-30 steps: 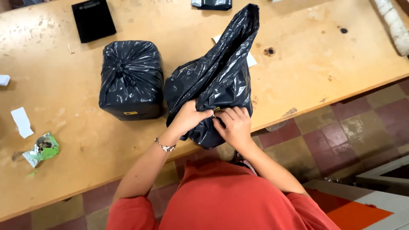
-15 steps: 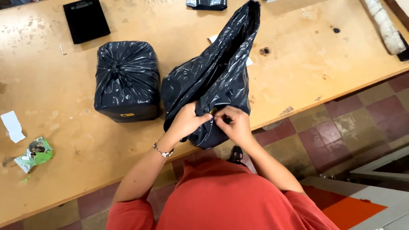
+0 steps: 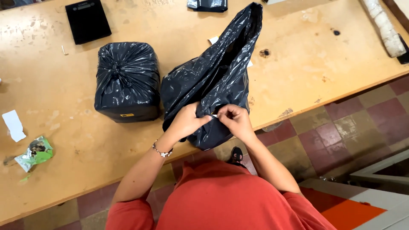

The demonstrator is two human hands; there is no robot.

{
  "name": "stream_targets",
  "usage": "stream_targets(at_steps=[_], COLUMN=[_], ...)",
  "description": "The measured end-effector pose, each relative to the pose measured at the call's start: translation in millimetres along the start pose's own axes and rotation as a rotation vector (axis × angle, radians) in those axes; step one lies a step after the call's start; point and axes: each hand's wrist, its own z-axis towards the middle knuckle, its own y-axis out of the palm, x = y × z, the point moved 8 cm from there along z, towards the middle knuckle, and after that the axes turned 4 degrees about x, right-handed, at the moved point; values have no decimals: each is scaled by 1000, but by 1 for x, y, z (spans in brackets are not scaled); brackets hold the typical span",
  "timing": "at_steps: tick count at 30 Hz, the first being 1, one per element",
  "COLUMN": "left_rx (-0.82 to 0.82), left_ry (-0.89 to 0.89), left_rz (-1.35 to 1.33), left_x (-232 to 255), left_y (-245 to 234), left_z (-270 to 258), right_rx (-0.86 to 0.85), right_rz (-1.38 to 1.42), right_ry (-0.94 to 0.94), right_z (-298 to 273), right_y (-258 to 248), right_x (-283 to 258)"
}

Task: The person places items into black plastic bags, ties the bags closed, and affixes shipping labels to each package. The process is repeated for multiple items on a wooden workbench.

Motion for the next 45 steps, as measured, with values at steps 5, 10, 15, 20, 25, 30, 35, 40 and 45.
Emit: stream_targets(at_steps=[5,10,15,20,25,30,35,40,45], left_rx=[2,20,23,18,69,139,1152,771,489], left_ry=[-10,-7,-10,30,73,112,554,499,22], left_rz=[-19,-54,-76,-126,-166,-85,782,88,-382], left_x=[-4,4,11,13,-6,13,134,111,47], left_y=[2,-4,-5,-6,15,1,-27,10,66], left_z=[2,-4,-7,-7,11,-23,-181,-178,-132], right_rx=[28,117,221,366,422,551,423,88,-155], right_rz=[98,268,365,456,501,511,-134,-402,-433], right_ry=[22,78,134,152,131,-31,-596,-949,-1229], right_z=[3,3,-1,-4,-9,-22,-56,-67,-83], right_y=[-2,-11,-22,-41,-61,-93,-81,-52,-30], right_x=[-8,14,36,63,74,3,-101,-94,-117])
